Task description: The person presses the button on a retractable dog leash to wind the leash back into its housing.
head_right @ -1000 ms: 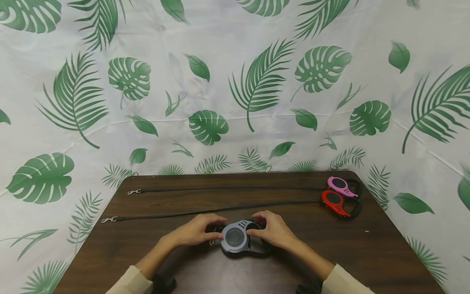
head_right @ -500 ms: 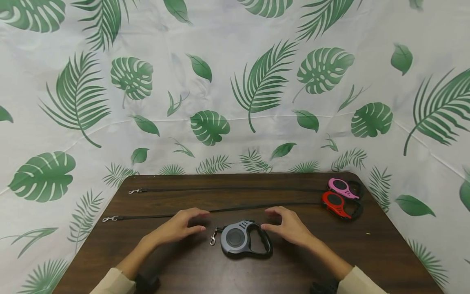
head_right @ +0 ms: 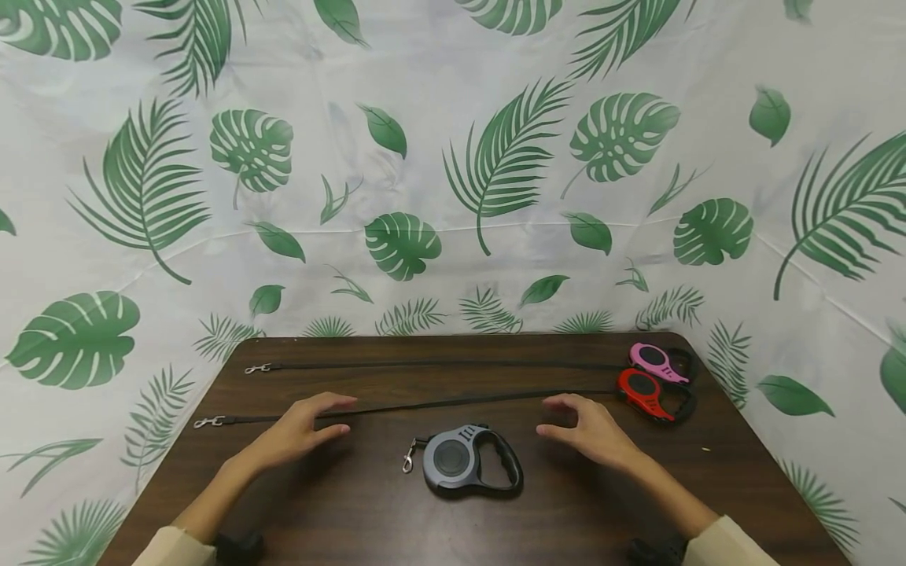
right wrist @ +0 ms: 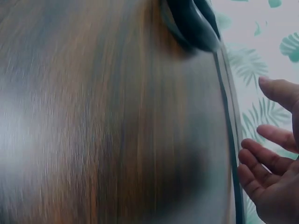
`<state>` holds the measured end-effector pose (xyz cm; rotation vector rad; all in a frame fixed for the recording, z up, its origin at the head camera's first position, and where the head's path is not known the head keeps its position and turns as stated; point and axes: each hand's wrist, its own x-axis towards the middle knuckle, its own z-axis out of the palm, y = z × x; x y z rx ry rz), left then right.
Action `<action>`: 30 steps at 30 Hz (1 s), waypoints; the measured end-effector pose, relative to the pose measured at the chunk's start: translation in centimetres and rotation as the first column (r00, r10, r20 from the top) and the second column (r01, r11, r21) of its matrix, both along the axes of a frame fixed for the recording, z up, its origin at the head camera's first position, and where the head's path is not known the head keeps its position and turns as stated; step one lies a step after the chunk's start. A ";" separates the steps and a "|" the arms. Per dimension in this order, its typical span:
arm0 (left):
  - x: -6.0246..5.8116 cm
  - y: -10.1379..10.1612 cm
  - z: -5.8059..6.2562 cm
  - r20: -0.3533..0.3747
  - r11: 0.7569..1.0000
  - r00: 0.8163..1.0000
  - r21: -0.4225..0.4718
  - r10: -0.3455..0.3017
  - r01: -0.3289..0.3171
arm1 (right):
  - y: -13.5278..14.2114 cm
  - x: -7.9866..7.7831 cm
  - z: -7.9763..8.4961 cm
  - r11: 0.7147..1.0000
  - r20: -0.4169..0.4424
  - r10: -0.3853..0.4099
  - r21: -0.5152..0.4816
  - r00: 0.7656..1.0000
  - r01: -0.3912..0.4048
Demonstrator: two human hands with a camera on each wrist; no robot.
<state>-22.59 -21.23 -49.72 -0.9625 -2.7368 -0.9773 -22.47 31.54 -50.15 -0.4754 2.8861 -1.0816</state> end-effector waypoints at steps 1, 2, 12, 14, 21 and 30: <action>0.0 -0.4 -0.1 -0.013 1.000 1.000 0.002 0.004 -0.004 | 0.4 0.0 0.0 1.000 -0.001 -0.006 0.003 1.000 0.006; 0.0 -0.7 -0.1 -0.024 1.000 1.000 0.005 0.009 -0.008 | 0.8 0.1 0.1 1.000 -0.005 -0.010 0.009 1.000 0.010; -0.2 -4.1 -0.4 -0.128 0.998 0.990 -0.002 0.067 -0.068 | 4.2 -0.1 1.0 0.997 -0.016 -0.055 0.045 0.998 0.056; -0.3 -4.7 -0.4 -0.144 0.998 0.987 -0.010 0.068 -0.070 | 5.0 -0.1 1.2 0.997 -0.017 -0.063 0.052 0.998 0.064; -0.4 -7.3 0.2 -0.192 0.994 0.976 -0.031 0.099 -0.107 | 8.0 -0.4 1.5 0.989 -0.042 -0.110 0.092 0.993 0.113; 0.2 -11.1 0.1 -0.286 0.982 0.942 -0.025 0.175 -0.190 | 10.9 -0.8 1.8 0.974 -0.102 -0.144 0.159 0.984 0.159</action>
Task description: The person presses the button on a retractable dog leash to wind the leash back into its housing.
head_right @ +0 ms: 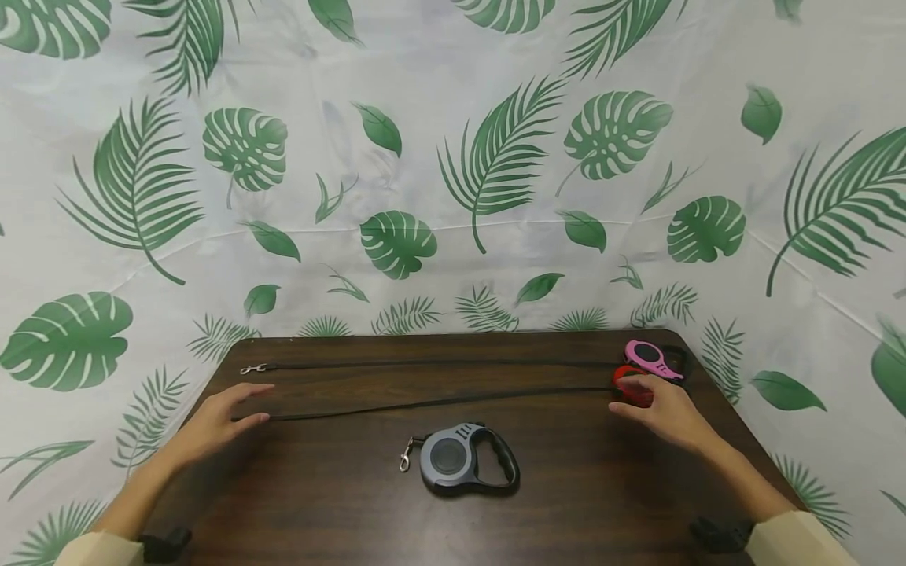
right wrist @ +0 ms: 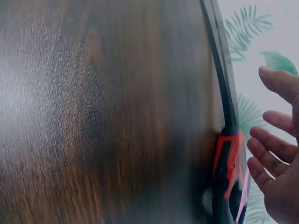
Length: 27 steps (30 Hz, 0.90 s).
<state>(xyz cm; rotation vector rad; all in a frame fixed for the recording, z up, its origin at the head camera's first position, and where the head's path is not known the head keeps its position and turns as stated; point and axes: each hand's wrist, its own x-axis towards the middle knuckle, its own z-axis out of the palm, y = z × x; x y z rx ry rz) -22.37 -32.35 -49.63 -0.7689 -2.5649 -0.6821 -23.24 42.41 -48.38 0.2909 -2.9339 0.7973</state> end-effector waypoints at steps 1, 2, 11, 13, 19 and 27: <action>0.0 -0.4 -0.2 -0.006 1.000 1.000 -0.006 0.003 -0.003 | 0.3 0.0 0.0 1.000 0.000 -0.003 0.009 1.000 0.003; 0.1 -0.8 -0.3 -0.017 1.000 1.000 -0.013 0.006 -0.006 | 0.5 -0.1 0.0 1.000 0.000 -0.004 0.017 1.000 0.004; 0.7 -3.0 -1.1 -0.075 0.996 0.996 -0.073 0.042 -0.048 | 2.7 -0.5 0.1 0.998 -0.063 0.003 0.066 0.998 0.001; 0.9 -3.4 -1.2 -0.080 0.996 0.996 -0.077 0.049 -0.055 | 3.2 -0.5 0.0 0.997 -0.073 0.003 0.082 0.997 0.003; 1.1 -4.5 -1.5 -0.135 0.996 0.991 -0.085 0.021 -0.033 | 4.2 -0.6 -0.5 0.995 -0.073 0.010 0.099 0.997 -0.003; 0.8 -6.1 -2.6 -0.147 0.997 0.989 -0.071 0.014 -0.025 | 5.1 -0.8 -1.2 0.993 -0.055 0.004 0.122 0.998 0.003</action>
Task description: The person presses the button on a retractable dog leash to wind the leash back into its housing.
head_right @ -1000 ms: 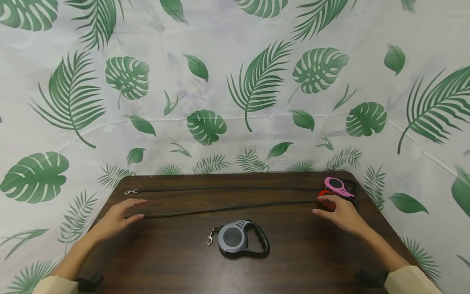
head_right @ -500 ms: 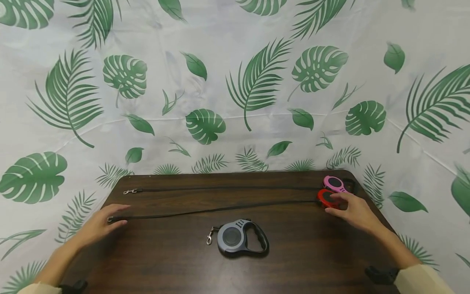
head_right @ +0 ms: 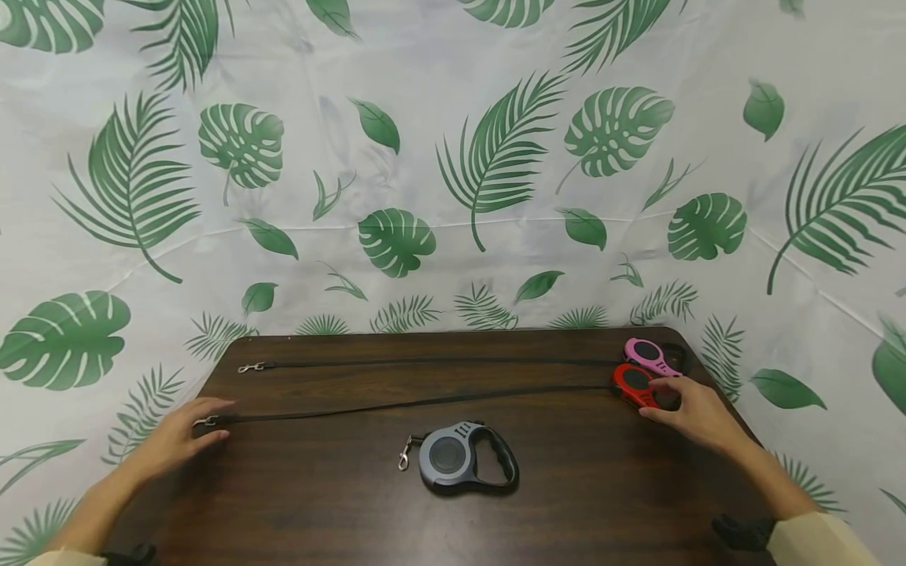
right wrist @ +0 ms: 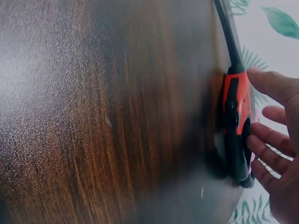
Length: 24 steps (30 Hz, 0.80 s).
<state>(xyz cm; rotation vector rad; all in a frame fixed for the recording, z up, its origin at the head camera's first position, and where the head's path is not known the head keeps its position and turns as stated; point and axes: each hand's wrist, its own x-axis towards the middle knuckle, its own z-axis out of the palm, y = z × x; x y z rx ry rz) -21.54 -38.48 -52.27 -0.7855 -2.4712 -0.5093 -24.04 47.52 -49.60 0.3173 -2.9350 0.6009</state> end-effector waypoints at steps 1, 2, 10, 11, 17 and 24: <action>-0.1 -0.2 -0.1 -0.005 1.000 1.000 -0.002 0.000 0.000 | 0.1 0.0 -0.1 1.000 0.001 -0.003 0.004 1.000 0.003; -0.1 -0.3 -0.2 -0.008 1.000 1.000 -0.006 0.002 -0.002 | 0.2 -0.1 -0.2 1.000 0.003 -0.006 0.007 1.000 0.006; -0.1 -1.2 -0.6 0.056 0.998 0.997 -0.038 0.058 -0.056 | 0.3 0.0 -1.2 1.000 -0.028 -0.007 0.022 1.000 0.007; -0.1 -1.3 -0.7 0.061 0.997 0.996 -0.042 0.065 -0.063 | 0.2 0.0 -1.3 1.000 -0.035 -0.005 0.023 0.999 0.006; 0.1 -1.5 -0.6 0.060 0.996 0.995 -0.046 0.080 -0.077 | 0.3 -0.3 -1.8 0.999 -0.082 0.008 0.054 0.997 -0.004; -0.2 -2.0 -0.9 0.013 0.997 0.998 -0.045 0.063 -0.063 | 0.4 -0.7 -2.7 0.987 -0.200 0.051 0.162 0.978 -0.018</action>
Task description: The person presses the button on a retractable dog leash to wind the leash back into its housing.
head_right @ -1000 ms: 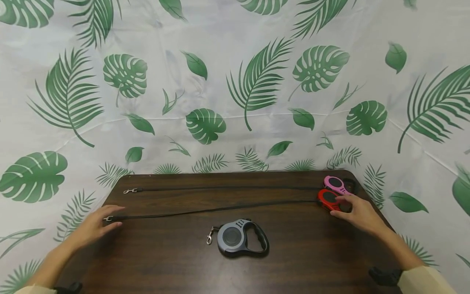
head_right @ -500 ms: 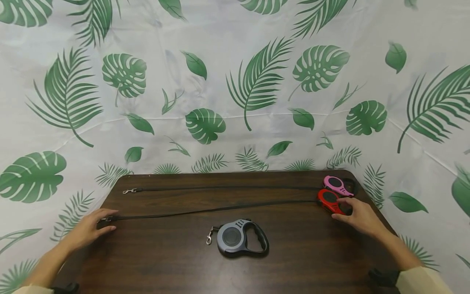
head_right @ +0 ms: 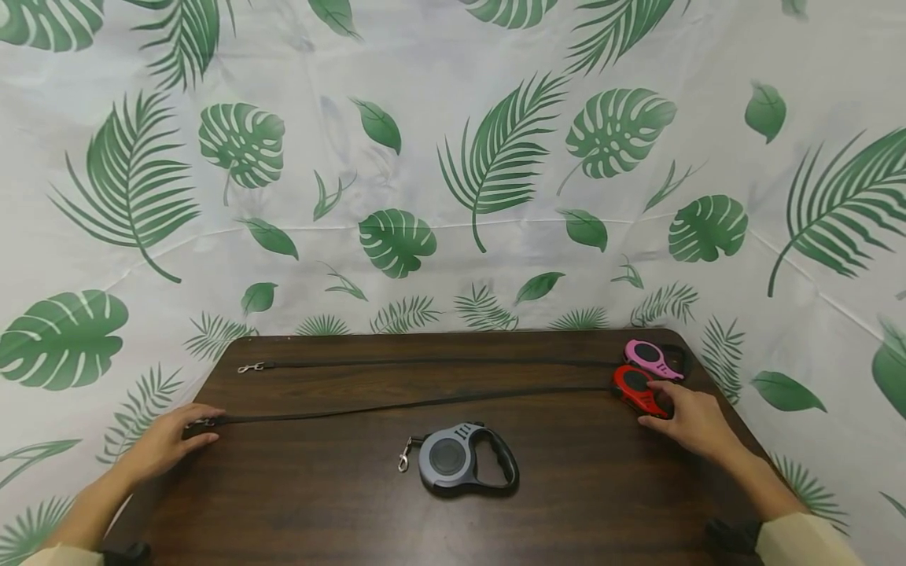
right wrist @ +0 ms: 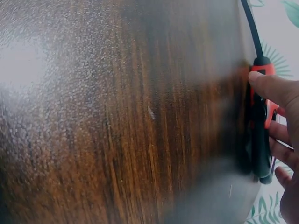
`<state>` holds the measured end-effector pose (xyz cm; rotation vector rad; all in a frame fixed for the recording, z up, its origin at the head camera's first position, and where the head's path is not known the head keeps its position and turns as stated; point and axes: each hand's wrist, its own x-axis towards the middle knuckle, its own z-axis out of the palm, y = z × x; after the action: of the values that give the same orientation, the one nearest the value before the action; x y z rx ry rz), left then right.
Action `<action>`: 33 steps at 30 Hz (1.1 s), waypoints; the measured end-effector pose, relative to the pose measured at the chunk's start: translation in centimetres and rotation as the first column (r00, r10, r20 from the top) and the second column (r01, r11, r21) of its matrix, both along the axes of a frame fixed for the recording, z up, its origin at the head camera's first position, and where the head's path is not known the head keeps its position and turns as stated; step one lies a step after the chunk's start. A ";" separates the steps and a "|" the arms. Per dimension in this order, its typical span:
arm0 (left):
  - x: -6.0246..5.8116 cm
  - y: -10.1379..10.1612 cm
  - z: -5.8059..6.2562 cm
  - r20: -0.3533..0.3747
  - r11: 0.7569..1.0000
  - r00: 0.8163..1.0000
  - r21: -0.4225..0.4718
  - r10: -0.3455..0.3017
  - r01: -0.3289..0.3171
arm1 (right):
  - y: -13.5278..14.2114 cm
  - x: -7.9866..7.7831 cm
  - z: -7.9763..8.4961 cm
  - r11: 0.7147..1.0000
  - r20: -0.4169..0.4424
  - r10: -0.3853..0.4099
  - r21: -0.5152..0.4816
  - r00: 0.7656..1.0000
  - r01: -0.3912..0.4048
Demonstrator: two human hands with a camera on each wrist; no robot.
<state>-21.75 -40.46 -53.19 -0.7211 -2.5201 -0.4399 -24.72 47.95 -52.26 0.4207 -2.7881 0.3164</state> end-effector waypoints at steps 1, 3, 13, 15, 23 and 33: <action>-0.1 -0.1 -0.1 -0.005 1.000 1.000 0.006 -0.006 0.006 | 0.0 0.0 -0.1 1.000 -0.014 0.010 0.014 1.000 -0.010; -0.2 -0.1 -0.2 -0.018 1.000 1.000 0.012 -0.018 0.018 | 0.0 -0.1 -0.3 0.999 -0.041 0.026 0.039 0.999 -0.024; -0.5 -0.3 -0.2 -0.016 1.000 1.000 -0.013 0.010 -0.010 | -0.1 -0.2 -0.4 0.997 -0.110 0.057 0.056 0.992 -0.051; -0.6 -0.2 -0.2 -0.012 1.000 1.000 -0.016 0.015 -0.016 | -0.1 -0.2 -0.4 0.997 -0.110 0.057 0.054 0.992 -0.052; -1.1 -0.1 0.0 -0.011 1.000 1.000 -0.006 0.001 -0.001 | -0.2 -0.1 -0.4 0.997 -0.133 0.070 0.039 0.989 -0.065; -1.2 0.2 0.0 -0.008 1.000 1.000 0.012 0.008 -0.008 | 0.0 -0.2 -0.7 0.995 -0.185 0.100 0.044 0.978 -0.093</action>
<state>-23.00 -40.27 -53.18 -0.7066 -2.5096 -0.4482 -24.94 47.94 -52.92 0.5654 -2.5979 0.2367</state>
